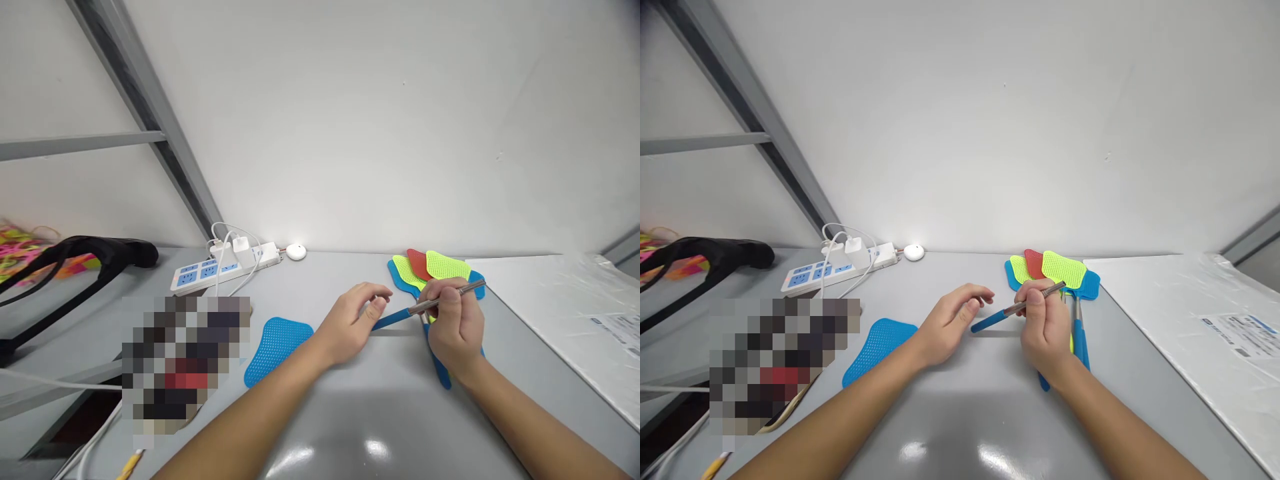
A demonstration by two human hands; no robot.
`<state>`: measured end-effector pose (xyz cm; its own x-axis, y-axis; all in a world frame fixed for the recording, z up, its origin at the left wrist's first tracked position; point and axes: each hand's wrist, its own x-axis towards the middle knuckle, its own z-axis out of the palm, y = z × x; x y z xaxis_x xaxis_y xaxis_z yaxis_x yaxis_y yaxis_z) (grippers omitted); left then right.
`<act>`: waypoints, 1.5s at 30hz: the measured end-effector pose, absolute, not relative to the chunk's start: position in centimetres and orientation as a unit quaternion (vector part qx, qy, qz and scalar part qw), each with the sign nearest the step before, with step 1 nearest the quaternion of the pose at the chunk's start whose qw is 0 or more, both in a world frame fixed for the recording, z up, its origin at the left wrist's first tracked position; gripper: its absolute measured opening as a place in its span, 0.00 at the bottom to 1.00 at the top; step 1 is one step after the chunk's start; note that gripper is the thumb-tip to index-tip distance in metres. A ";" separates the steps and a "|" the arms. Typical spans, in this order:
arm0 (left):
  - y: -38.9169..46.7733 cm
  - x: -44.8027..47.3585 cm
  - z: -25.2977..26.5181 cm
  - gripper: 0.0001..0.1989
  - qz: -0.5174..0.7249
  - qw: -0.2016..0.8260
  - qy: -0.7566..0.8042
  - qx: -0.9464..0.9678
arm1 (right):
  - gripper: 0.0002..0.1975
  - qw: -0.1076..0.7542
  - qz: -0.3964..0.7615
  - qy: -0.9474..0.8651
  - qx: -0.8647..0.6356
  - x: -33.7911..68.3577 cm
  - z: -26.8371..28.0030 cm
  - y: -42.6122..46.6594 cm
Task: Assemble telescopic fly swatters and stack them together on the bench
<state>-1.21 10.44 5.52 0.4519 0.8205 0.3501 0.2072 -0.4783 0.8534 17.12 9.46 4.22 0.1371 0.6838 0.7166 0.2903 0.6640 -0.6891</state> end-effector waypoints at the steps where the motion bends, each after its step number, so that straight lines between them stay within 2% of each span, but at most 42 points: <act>1: 10.5 -1.2 5.4 0.17 0.414 0.399 0.337 0.746 | 0.11 0.631 0.121 -0.662 -0.385 17.3 4.3 9.5; 4: 10.4 -0.8 5.0 0.17 0.429 0.446 0.333 0.712 | 0.11 0.555 0.050 -0.743 -0.371 17.6 5.1 9.4; 7: 10.1 -0.4 5.0 0.17 0.440 0.459 0.324 0.700 | 0.10 0.509 0.029 -0.787 -0.348 17.2 5.9 9.5; 18: 10.6 -0.4 4.8 0.17 0.469 0.435 0.362 0.678 | 0.11 0.541 0.110 -0.741 -0.381 16.0 4.8 10.0; 28: 11.4 -1.3 5.6 0.16 0.465 0.424 0.379 0.678 | 0.13 0.525 0.111 -0.736 -0.412 15.7 3.9 10.3; 33: 11.5 -2.9 8.0 0.12 0.386 0.465 0.371 0.705 | 0.13 0.513 0.098 -0.748 -0.409 15.7 4.2 10.1; 39: 9.2 -4.8 11.7 0.06 0.192 0.618 0.267 0.714 | 0.10 0.507 0.087 -0.773 -0.371 16.2 4.3 10.1; 45: 9.2 -4.6 11.5 0.12 0.125 0.649 0.270 0.701 | 0.07 0.542 0.120 -0.769 -0.318 17.9 3.4 9.7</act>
